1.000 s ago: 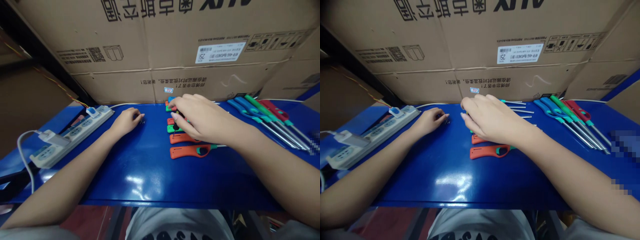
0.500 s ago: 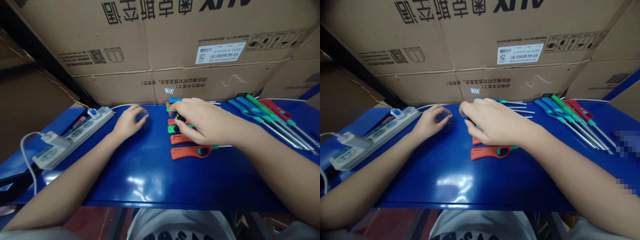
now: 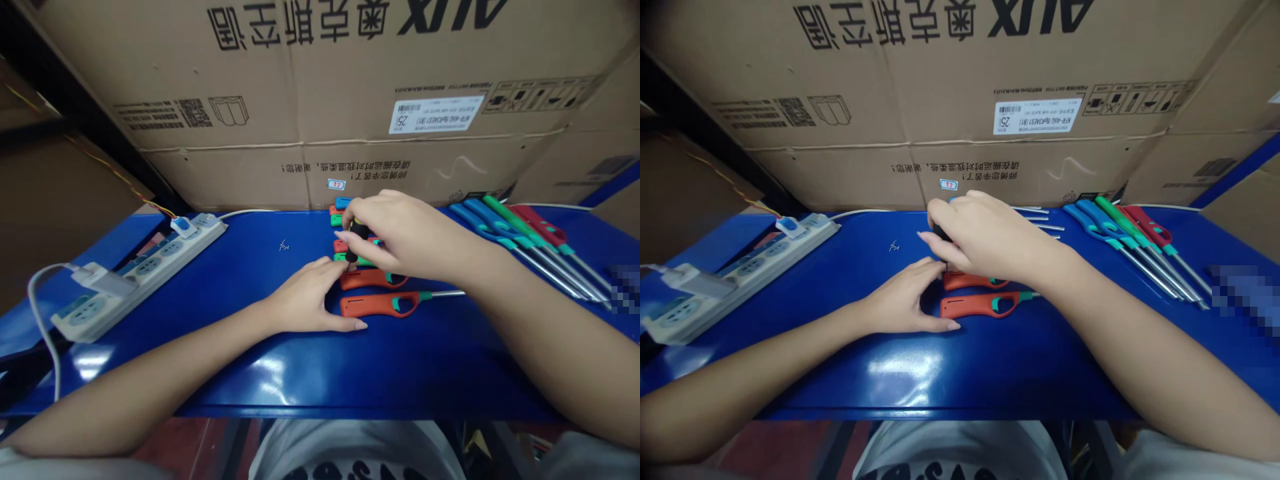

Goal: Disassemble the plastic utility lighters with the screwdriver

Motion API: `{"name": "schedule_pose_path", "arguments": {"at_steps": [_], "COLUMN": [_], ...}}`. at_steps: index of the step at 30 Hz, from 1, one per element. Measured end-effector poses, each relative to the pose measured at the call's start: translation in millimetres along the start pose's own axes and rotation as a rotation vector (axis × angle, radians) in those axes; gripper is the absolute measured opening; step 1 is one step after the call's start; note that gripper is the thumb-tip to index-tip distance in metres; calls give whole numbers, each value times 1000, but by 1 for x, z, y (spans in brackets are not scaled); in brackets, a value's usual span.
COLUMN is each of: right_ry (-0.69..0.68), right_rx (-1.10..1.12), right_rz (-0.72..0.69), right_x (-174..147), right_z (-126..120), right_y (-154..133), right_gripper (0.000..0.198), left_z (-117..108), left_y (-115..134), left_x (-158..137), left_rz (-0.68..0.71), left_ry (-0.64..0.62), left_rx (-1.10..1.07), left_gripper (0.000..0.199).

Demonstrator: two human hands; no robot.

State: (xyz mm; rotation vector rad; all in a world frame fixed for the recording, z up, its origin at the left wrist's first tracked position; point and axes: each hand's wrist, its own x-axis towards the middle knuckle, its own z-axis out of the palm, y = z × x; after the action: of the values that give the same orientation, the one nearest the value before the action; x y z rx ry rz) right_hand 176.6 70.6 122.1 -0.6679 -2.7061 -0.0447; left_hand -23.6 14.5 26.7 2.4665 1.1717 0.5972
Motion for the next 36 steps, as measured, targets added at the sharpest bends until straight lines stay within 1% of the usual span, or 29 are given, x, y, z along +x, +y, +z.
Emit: {"name": "schedule_pose_path", "arguments": {"at_steps": [2,4,7,9,11,13,16,20,23,24,26,29,31,33,34,36], "right_ry": [-10,-39,-89,-62,-15,-8,-44,-9,-52,-66,-54,0,-30,-70,-74,-37], "right_rx": [23,-1,-75,-68,-40,-46,-57,-12,-42,-40,-6,37,13,-13,-14,1], "right_rz": [-50,-63,8,17,-10,-24,-21,-102,-47,-35,-55,-102,-89,-83,-92,-114], "right_x": [5,10,17,19,18,14,7,0,0,0,0,0,0,0,0,0], "right_z": [-3,-6,-7,-5,-2,-2,-3,-7,-8,-7,-5,-3,-3,-4,-4,-4], "right_y": [-1,-3,-10,-15,-18,-20,-19,-18,-17,-17,-15,-13,-13,-13,-13,-13], "right_gripper": [27,29,32,28,25,28,36,32,37,37,32,35,36,36,35,33], "left_z": [5,8,10,11,11,12,12,11,12,12,12,12,12,13,13,14], "left_y": [0,-1,-3,-4,-5,-5,-5,-3,-2,-1,0,1,1,0,0,-1], "left_x": [1,1,0,-1,-3,-5,-6,-7,-8,-8,-9,-10,-10,-10,-10,-10], "left_rz": [-5,-1,-5,-3,8,18,19,-6,-5,-3,0,38,50,35,26,34], "left_ry": [30,55,55,65,82,88,77,71,66,69,79,97,97,91,88,95], "left_rx": [-32,-57,-56,-58,-70,-79,-90,-106,-121,-123,-123,-136,-140,-124,-114,-107], "left_gripper": [74,68,60,56,54,54,56,59,62,62,61,56,48,35,30,26]}}
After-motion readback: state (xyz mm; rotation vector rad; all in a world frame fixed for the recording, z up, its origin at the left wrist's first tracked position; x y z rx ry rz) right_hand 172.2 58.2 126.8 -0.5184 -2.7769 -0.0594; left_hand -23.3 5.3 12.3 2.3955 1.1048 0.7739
